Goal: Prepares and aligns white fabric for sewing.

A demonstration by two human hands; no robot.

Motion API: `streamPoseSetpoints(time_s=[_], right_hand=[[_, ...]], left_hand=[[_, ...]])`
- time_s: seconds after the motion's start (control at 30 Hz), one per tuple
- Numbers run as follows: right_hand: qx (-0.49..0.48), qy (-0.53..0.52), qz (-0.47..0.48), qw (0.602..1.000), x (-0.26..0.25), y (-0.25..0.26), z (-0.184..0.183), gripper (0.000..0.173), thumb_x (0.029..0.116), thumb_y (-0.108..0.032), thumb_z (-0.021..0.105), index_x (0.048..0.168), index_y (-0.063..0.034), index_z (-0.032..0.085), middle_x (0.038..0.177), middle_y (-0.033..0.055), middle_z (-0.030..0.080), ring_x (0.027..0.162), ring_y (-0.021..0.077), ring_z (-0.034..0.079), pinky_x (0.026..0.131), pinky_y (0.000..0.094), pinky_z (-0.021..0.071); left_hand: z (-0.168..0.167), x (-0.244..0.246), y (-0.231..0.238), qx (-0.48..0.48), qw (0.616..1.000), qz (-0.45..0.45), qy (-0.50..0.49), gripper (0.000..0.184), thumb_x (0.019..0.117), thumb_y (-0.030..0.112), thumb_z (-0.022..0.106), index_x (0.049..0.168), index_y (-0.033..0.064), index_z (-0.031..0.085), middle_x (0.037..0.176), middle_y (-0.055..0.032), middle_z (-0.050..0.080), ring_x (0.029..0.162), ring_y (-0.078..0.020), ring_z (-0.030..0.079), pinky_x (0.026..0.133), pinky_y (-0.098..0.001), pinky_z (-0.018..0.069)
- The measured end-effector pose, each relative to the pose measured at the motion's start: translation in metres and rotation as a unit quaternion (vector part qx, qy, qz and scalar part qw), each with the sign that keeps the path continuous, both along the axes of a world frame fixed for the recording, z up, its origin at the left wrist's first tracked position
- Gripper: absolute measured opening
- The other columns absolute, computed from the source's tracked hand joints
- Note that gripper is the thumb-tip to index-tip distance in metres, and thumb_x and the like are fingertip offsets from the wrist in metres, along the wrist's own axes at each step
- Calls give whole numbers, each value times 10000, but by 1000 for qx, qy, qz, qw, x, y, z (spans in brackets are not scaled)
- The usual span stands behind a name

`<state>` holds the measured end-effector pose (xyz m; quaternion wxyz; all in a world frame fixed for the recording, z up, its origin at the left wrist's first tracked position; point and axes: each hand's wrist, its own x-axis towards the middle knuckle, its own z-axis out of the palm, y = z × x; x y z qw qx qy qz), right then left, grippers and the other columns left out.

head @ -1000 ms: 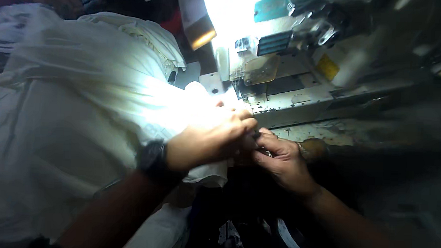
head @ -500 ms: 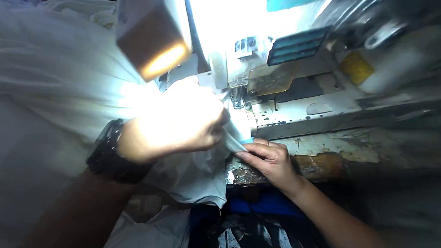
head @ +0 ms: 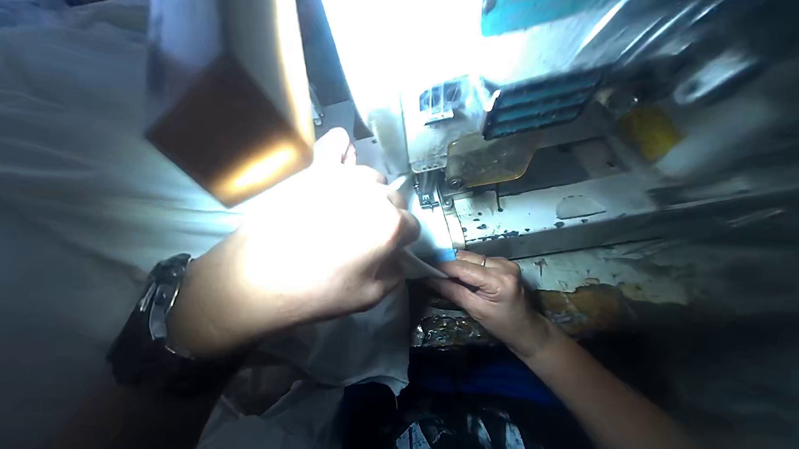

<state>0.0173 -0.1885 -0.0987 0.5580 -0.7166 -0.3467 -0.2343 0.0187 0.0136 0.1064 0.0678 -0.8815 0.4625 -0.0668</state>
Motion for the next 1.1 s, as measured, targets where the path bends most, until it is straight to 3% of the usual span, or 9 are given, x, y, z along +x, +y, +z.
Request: streamPoseSetpoints(time_s=[0.07,0.13,0.27,0.37,0.5,0.6,0.73,1.1], right_hand=[[2,0,-1,1000,0,1,-1,189,956,-205,709,888,-42,774,774,65,717,735,43,657,700,168,517],[3,-1,-2,1000,0,1,-2,190,956,-209,711,898,-41,777,771,66,714,728,42,654,699,163,517],[12,-10,-6,1000,1,1,0,161,941,-177,703,911,-39,780,806,75,736,767,40,677,733,159,528],[23,-4,0,1000,1,2,0,190,948,-201,720,885,-31,776,784,68,725,747,27,664,718,147,524],[20,-6,-6,1000,1,1,1,146,931,-154,699,919,-36,785,821,70,743,789,26,680,756,147,530],[26,-3,3,1000,1,2,0,163,945,-168,707,894,-29,775,806,71,735,776,24,674,742,147,529],[29,0,10,1000,1,0,-1,149,932,-137,682,918,-29,784,823,66,742,794,13,674,762,138,529],[42,11,20,999,1,0,4,153,942,-136,681,947,-32,792,835,57,744,802,-3,670,769,124,526]], left_hand=[[-2,1,0,-10,1000,-5,15,209,848,303,628,683,176,642,647,27,531,709,-171,555,783,-429,373],[-4,3,3,-27,999,-15,24,204,846,264,639,690,132,645,644,9,554,709,-171,588,744,-377,441],[-2,-7,-2,-35,999,-14,13,233,878,254,609,682,139,656,636,25,540,694,-153,564,641,-325,423],[-2,-3,2,-30,999,-14,12,192,849,239,635,701,116,640,645,1,549,700,-162,584,711,-341,442],[-3,-13,-2,-36,999,-9,-10,252,892,261,593,677,139,639,630,20,532,669,-154,563,638,-332,437],[-3,-14,0,-30,999,1,-21,241,879,262,592,678,135,631,636,10,550,690,-174,585,665,-349,457],[-5,-20,-1,-39,998,22,-37,261,893,287,561,667,171,620,633,34,524,675,-166,556,586,-347,394],[-1,-28,-1,-30,998,31,-52,273,901,278,539,652,192,613,617,43,501,671,-167,533,646,-377,373]])
